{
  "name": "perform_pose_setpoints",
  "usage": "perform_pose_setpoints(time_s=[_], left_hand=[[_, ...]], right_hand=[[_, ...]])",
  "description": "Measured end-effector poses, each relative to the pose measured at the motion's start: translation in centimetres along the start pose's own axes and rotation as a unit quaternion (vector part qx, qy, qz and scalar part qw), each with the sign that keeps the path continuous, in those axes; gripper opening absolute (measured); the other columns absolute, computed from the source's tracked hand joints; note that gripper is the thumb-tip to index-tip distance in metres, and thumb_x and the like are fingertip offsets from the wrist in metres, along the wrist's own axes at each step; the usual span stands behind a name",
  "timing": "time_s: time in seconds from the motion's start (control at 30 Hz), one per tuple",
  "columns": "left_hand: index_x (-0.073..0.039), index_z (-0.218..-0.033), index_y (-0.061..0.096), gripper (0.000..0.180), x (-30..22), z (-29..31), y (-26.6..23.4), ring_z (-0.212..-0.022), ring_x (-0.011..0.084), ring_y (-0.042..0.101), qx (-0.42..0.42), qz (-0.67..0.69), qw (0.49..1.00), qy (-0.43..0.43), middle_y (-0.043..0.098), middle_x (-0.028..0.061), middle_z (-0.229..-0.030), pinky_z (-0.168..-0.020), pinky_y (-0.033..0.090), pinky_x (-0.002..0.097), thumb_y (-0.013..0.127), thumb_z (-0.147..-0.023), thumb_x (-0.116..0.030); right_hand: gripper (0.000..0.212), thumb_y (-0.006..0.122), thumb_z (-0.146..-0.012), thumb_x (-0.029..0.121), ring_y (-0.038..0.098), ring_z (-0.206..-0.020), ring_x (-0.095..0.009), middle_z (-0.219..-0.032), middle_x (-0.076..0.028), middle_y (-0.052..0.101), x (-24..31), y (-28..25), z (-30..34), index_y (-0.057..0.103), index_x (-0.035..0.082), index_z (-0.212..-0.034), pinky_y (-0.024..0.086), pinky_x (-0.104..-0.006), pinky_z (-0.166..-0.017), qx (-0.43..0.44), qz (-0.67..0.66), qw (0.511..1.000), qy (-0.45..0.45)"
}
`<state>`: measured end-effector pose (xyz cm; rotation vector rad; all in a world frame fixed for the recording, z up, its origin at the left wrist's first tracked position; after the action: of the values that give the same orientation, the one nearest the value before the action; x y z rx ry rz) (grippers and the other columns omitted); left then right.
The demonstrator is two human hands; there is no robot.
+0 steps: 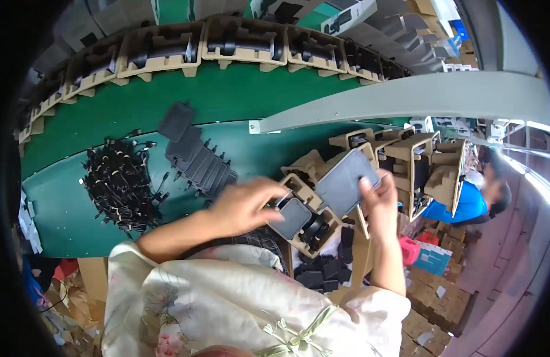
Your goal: Packaging electronic devices, manuals, and accessories into shipping boxes on an assembly line.
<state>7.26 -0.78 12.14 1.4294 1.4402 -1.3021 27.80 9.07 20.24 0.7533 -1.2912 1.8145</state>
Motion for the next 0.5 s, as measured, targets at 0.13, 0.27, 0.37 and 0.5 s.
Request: perform_pose_setpoints(time_s=[0.13,0.27,0.37,0.5], left_hand=[[-0.003,-0.103,0.051,0.038,9.4,2.5,-10.9,-0.104,0.0344,0.046,-0.308,-0.345,0.884,-0.072,0.051,0.0166,-0.110,-0.087,0.038,0.0429,0.064,-0.073,-0.023],[-0.002,-0.119,0.041,0.061,17.1,3.5,-16.5,-0.104,0.0333,0.043,-0.334,-0.547,0.749,-0.166,0.046,0.0166,-0.115,-0.087,0.037,0.0443,0.065,-0.073,-0.034],[-0.002,-0.121,0.040,0.067,21.6,2.9,-17.5,-0.102,0.0352,0.043,-0.219,-0.514,0.770,-0.308,0.046,0.0175,-0.111,-0.087,0.036,0.0450,0.068,-0.069,-0.035],[-0.001,-0.118,0.040,0.069,21.1,3.1,-16.0,-0.100,0.0364,0.043,-0.208,-0.439,0.830,-0.274,0.045,0.0179,-0.108,-0.086,0.036,0.0450,0.070,-0.065,-0.034]], right_hand=[[0.011,0.053,-0.087,0.015,0.036,-0.048,-0.004,-0.062,0.002,0.046,0.2,-2.9,-9.3,0.053,0.006,-0.094,0.028,-0.0193,-0.042,-0.072,0.102,0.990,-0.065],[0.028,0.055,-0.085,0.019,0.055,-0.073,-0.017,-0.080,-0.009,0.059,4.1,0.4,-23.2,0.051,0.001,-0.107,0.044,-0.0297,-0.068,-0.081,0.199,0.947,-0.238],[0.028,0.055,-0.085,0.017,0.056,-0.078,-0.019,-0.084,-0.013,0.060,5.2,3.5,-32.3,0.051,0.003,-0.108,0.043,-0.0311,-0.073,-0.094,0.175,0.933,-0.300],[0.022,0.052,-0.084,0.012,0.058,-0.081,-0.027,-0.089,-0.017,0.060,5.7,4.3,-39.9,0.053,0.005,-0.105,0.043,-0.0332,-0.073,-0.131,0.266,0.881,-0.368]])
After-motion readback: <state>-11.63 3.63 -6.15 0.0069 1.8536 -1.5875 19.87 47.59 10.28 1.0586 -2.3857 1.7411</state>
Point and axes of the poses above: each hand's wrist, its own z-axis away from the middle knuckle, its own y-axis out of the palm, x = y × z, the point moved 7 cm from there along -z, towards the middle knuckle
